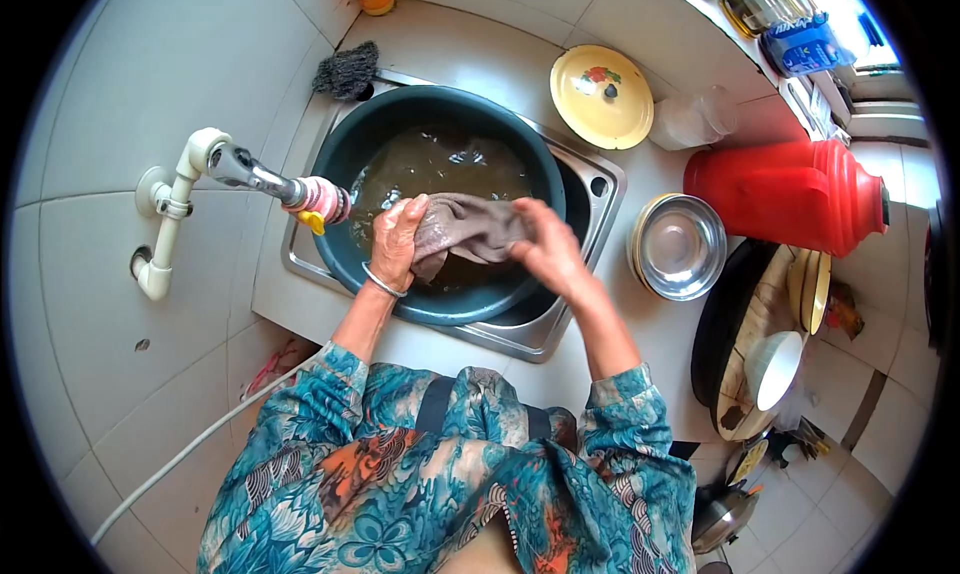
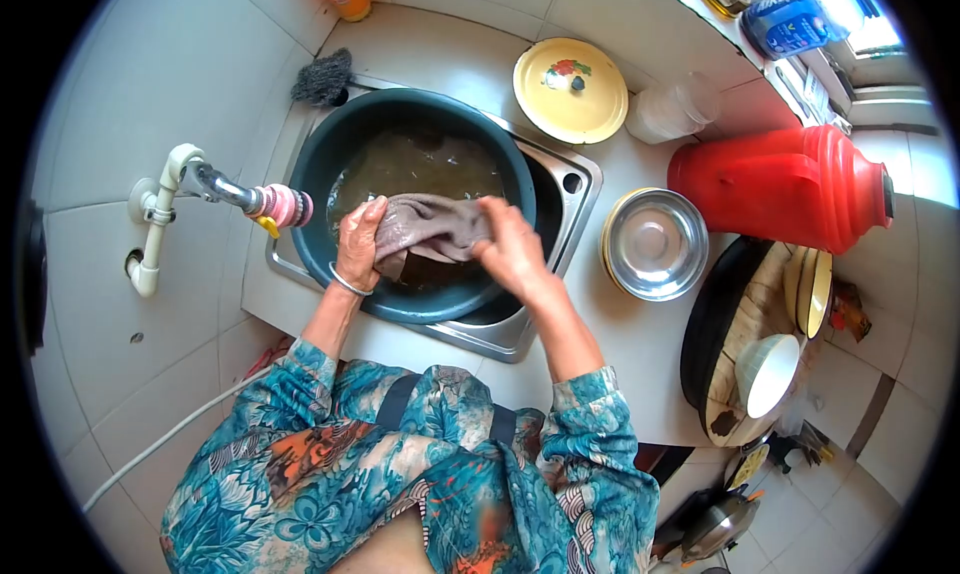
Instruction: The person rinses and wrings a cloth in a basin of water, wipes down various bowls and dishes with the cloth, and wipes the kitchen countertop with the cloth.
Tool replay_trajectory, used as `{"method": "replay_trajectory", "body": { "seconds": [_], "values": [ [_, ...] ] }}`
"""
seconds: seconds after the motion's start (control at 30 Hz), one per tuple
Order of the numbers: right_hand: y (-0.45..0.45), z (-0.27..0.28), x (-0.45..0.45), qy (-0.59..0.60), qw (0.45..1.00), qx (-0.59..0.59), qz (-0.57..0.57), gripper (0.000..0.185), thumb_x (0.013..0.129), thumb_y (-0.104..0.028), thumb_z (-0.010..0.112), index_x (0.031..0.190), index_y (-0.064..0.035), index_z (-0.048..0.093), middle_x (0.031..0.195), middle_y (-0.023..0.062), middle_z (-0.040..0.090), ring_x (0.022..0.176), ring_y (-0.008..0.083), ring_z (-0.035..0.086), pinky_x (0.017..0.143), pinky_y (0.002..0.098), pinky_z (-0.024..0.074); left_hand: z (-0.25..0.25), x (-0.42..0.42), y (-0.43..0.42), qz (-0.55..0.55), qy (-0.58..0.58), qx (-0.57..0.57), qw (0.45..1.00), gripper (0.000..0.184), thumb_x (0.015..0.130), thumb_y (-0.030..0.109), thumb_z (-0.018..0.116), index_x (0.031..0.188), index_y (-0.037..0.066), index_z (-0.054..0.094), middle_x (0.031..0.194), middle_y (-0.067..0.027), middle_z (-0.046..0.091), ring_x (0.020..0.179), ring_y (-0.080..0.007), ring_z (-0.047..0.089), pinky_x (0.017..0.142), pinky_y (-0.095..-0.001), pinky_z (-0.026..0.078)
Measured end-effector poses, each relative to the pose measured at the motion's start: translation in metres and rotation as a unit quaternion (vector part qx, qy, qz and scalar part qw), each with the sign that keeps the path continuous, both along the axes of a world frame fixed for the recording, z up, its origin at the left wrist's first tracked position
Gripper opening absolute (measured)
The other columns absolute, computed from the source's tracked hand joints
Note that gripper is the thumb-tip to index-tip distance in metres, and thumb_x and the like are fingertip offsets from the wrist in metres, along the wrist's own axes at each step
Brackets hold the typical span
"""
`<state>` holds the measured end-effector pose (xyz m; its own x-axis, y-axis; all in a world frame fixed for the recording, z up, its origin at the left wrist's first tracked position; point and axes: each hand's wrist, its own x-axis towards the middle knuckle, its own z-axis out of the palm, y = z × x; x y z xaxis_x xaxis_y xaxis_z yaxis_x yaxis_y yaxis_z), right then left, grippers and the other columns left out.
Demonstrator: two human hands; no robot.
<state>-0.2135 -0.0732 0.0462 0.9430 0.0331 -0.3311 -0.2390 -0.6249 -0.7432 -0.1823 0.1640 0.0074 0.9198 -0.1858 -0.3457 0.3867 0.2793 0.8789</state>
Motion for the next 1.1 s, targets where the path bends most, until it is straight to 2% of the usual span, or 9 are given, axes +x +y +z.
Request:
{"method": "replay_trajectory", "body": {
  "seconds": [0.1,0.2,0.27,0.33,0.43,0.57,0.7,0.8,1.1],
  "values": [
    [0.02,0.008,-0.011,0.02,0.995,0.044,0.086,0.088,0.065,-0.008,0.077,0.141,-0.0117,0.034,0.144,0.0186,0.032,0.134,0.0368,0.033,0.112,0.041,0.0296,0.05,0.004,-0.019,-0.077,0.023,-0.002,0.997,0.027,0.091,0.031,0.059,0.091,0.004,0.061,0.08,0.0003,0.059,0.068,-0.0061,0.055,0.062,-0.0211,0.047],
    [0.035,-0.015,-0.013,-0.082,0.984,0.134,0.082,0.094,0.063,-0.009,0.078,0.144,-0.0096,0.029,0.148,0.0181,0.027,0.138,0.0364,0.027,0.115,0.0405,0.0247,0.067,0.005,-0.03,-0.132,0.034,-0.006,0.991,0.026,0.09,0.028,0.062,0.089,0.003,0.064,0.079,0.0025,0.06,0.071,-0.004,0.054,0.064,-0.0202,0.046],
    [0.047,-0.038,-0.012,-0.163,0.969,0.182,0.033,0.074,0.063,-0.01,0.078,0.129,-0.0073,0.045,0.131,0.0173,0.048,0.124,0.0341,0.045,0.105,0.0405,0.0364,0.062,0.007,-0.029,-0.15,0.021,-0.028,0.988,0.026,0.089,0.028,0.063,0.088,0.003,0.063,0.08,0.0017,0.06,0.073,-0.0043,0.054,0.064,-0.0205,0.046],
    [0.046,-0.025,-0.012,-0.01,0.977,0.212,-0.03,0.052,0.065,-0.01,0.076,0.111,-0.0044,0.053,0.11,0.017,0.06,0.105,0.0338,0.058,0.092,0.0399,0.0451,0.057,0.011,-0.027,-0.137,-0.001,-0.034,0.99,0.027,0.089,0.029,0.063,0.089,0.002,0.063,0.081,0.0011,0.06,0.074,-0.0048,0.055,0.065,-0.0209,0.047],
    [0.049,-0.005,-0.016,-0.018,0.973,0.216,-0.081,0.04,0.067,-0.009,0.072,0.102,-0.0026,0.053,0.095,0.0182,0.063,0.092,0.0353,0.062,0.083,0.04,0.048,0.043,0.013,-0.024,-0.065,0.046,-0.111,0.991,0.03,0.092,0.033,0.059,0.097,0.003,0.059,0.09,-0.0053,0.063,0.08,-0.0125,0.061,0.075,-0.0272,0.051],
    [0.053,0.02,-0.016,-0.025,0.968,0.213,-0.131,0.04,0.067,-0.008,0.064,0.104,-0.0015,0.051,0.094,0.0213,0.061,0.093,0.0381,0.061,0.083,0.0408,0.048,0.011,0.014,-0.022,-0.054,0.098,-0.172,0.979,0.05,0.095,0.044,0.051,0.119,0.001,0.054,0.109,-0.012,0.063,0.1,-0.021,0.062,0.091,-0.035,0.049],
    [0.051,0.041,-0.011,-0.032,0.978,0.177,-0.104,0.046,0.065,-0.008,0.062,0.108,0.0018,0.05,0.106,0.0248,0.058,0.1,0.0425,0.058,0.085,0.0428,0.0477,0.024,0.01,-0.021,-0.13,0.101,-0.205,0.965,0.081,0.089,0.059,0.052,0.144,0.002,0.032,0.131,-0.0133,0.051,0.116,-0.0228,0.054,0.103,-0.0372,0.04],
    [0.054,0.044,-0.007,-0.117,0.97,0.192,-0.091,0.044,0.065,-0.008,0.064,0.106,0.0015,0.053,0.091,0.0173,0.061,0.087,0.0261,0.061,0.08,0.0344,0.0478,0.014,0.005,-0.017,-0.16,0.153,-0.262,0.939,0.086,0.084,0.065,0.055,0.141,0.003,0.036,0.13,-0.0126,0.052,0.118,-0.0236,0.053,0.104,-0.0378,0.04],
    [0.08,0.008,0.015,-0.132,0.891,0.297,-0.316,0.045,0.07,-0.02,0.066,0.106,0.0037,0.053,0.095,0.018,0.062,0.088,0.0268,0.062,0.08,0.0351,0.0482,0.047,-0.024,-0.061,-0.123,0.191,-0.368,0.902,0.087,0.072,0.058,0.073,0.136,0.007,0.041,0.131,-0.0128,0.052,0.118,-0.0366,0.052,0.103,-0.0442,0.043]
  ]
}}
